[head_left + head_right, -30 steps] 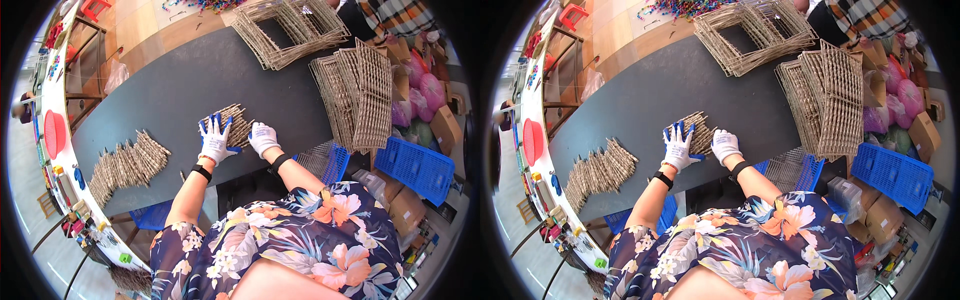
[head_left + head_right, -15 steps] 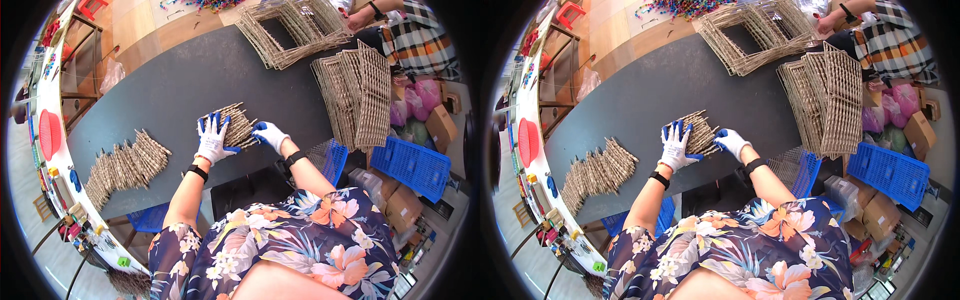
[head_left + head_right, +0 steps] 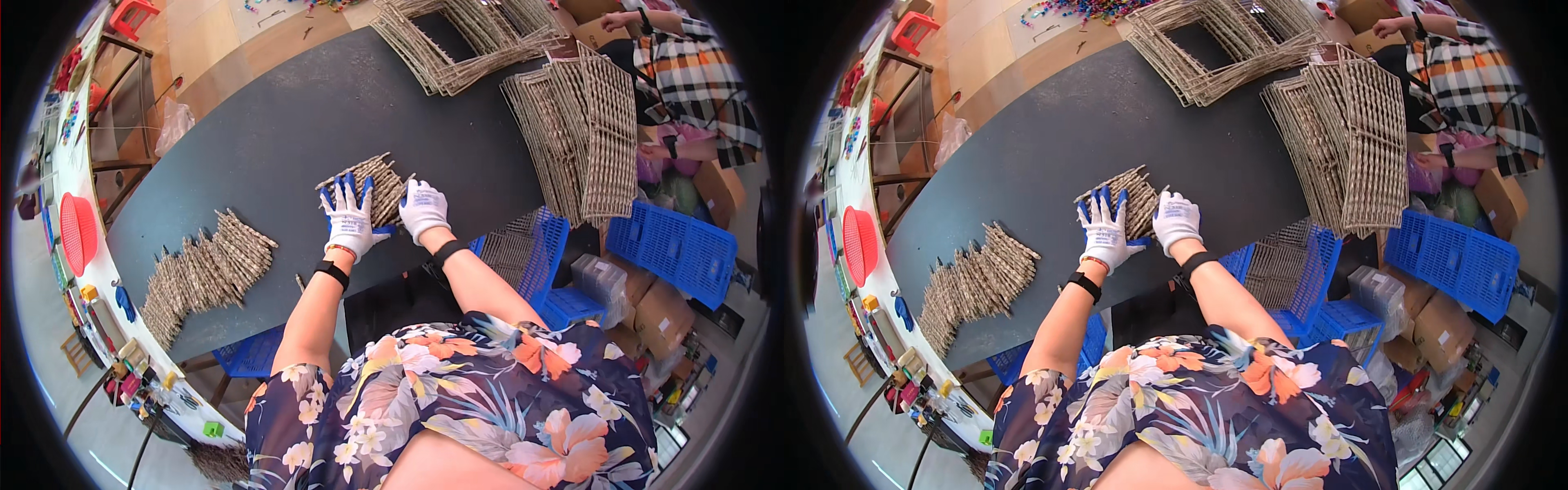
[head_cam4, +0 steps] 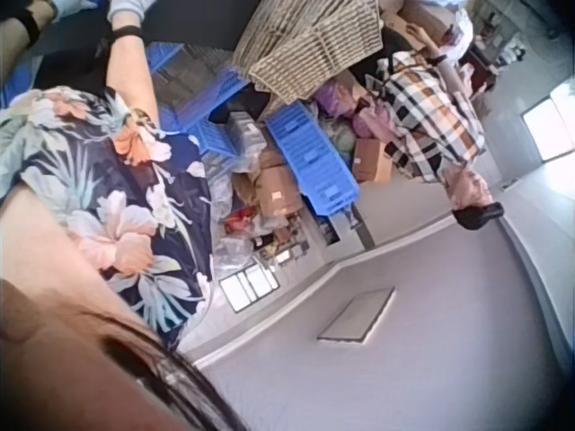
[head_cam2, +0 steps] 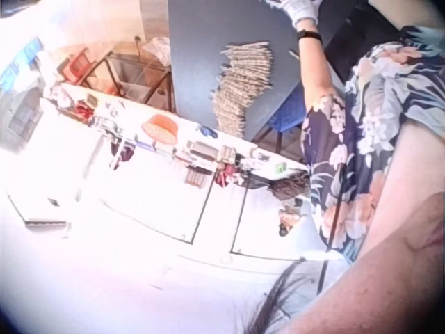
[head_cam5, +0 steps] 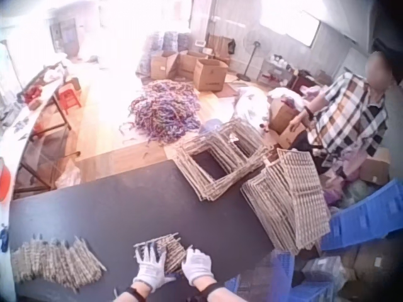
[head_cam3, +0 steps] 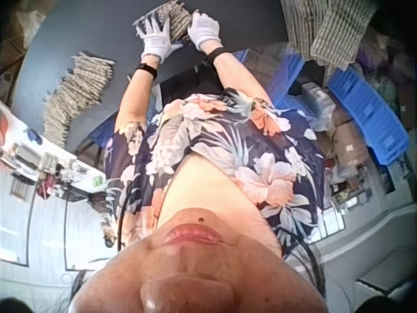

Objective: Assembling a woven basket by inserting wooden sticks into a wire frame and adjusting the structure.

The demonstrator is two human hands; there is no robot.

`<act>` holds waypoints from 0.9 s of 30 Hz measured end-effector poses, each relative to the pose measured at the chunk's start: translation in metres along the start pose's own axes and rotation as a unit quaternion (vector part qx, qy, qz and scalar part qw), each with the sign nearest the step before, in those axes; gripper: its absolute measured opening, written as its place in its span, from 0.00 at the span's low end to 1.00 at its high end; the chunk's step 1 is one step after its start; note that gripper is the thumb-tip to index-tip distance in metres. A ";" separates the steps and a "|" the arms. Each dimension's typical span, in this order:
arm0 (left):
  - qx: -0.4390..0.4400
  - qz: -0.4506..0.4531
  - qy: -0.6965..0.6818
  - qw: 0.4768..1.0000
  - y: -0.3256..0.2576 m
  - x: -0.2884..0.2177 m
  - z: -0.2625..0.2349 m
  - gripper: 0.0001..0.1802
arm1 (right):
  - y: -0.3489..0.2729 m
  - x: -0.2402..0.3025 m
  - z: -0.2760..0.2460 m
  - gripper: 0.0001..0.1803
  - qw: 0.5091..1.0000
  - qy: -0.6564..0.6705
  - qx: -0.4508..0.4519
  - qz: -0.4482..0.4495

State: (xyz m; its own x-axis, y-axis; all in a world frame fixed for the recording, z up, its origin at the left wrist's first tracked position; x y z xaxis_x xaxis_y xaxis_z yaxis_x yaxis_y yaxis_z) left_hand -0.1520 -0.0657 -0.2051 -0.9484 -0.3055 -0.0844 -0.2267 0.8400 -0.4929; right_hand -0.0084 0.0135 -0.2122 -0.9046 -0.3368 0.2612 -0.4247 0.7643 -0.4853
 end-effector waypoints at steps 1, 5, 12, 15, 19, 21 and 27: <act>-0.001 -0.004 -0.010 1.000 0.000 0.000 -0.001 0.68 | 0.001 0.001 -0.001 0.18 1.000 -0.006 -0.001 0.004; 0.000 -0.004 -0.003 1.000 0.000 0.001 -0.001 0.68 | 0.009 -0.015 -0.003 0.20 0.998 0.048 0.044 -0.001; -0.014 0.002 -0.016 1.000 -0.001 0.002 -0.001 0.67 | 0.013 -0.040 -0.007 0.16 0.968 0.229 0.103 -0.009; -0.010 -0.007 -0.010 1.000 -0.001 0.001 -0.002 0.67 | 0.016 -0.020 -0.002 0.15 0.997 0.069 0.022 0.021; -0.022 -0.008 -0.019 1.000 0.000 0.000 -0.001 0.67 | 0.007 -0.014 0.008 0.17 0.997 -0.056 -0.055 0.025; -0.018 -0.002 -0.023 1.000 0.000 0.001 0.001 0.67 | 0.004 -0.027 0.005 0.16 0.994 -0.063 -0.086 0.031; -0.053 0.014 -0.071 0.996 -0.001 0.005 0.007 0.65 | -0.001 -0.080 -0.038 0.13 0.979 0.058 -0.183 0.071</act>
State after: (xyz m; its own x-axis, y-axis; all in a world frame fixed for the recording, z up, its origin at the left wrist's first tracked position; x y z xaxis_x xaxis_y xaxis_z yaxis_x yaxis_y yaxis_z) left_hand -0.1554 -0.0713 -0.2107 -0.9158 -0.3350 -0.2215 -0.2300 0.8896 -0.3945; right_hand 0.0661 0.0605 -0.2013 -0.9344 -0.1654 0.3156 -0.2353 0.9515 -0.1980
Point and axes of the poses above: each hand's wrist, its own y-axis towards the middle knuckle, its own z-axis out of the palm, x = y × z, the point moved 4 cm from there along y, towards the middle knuckle, and after that the axes turned 11 degrees about -z, right-handed, at the moved point
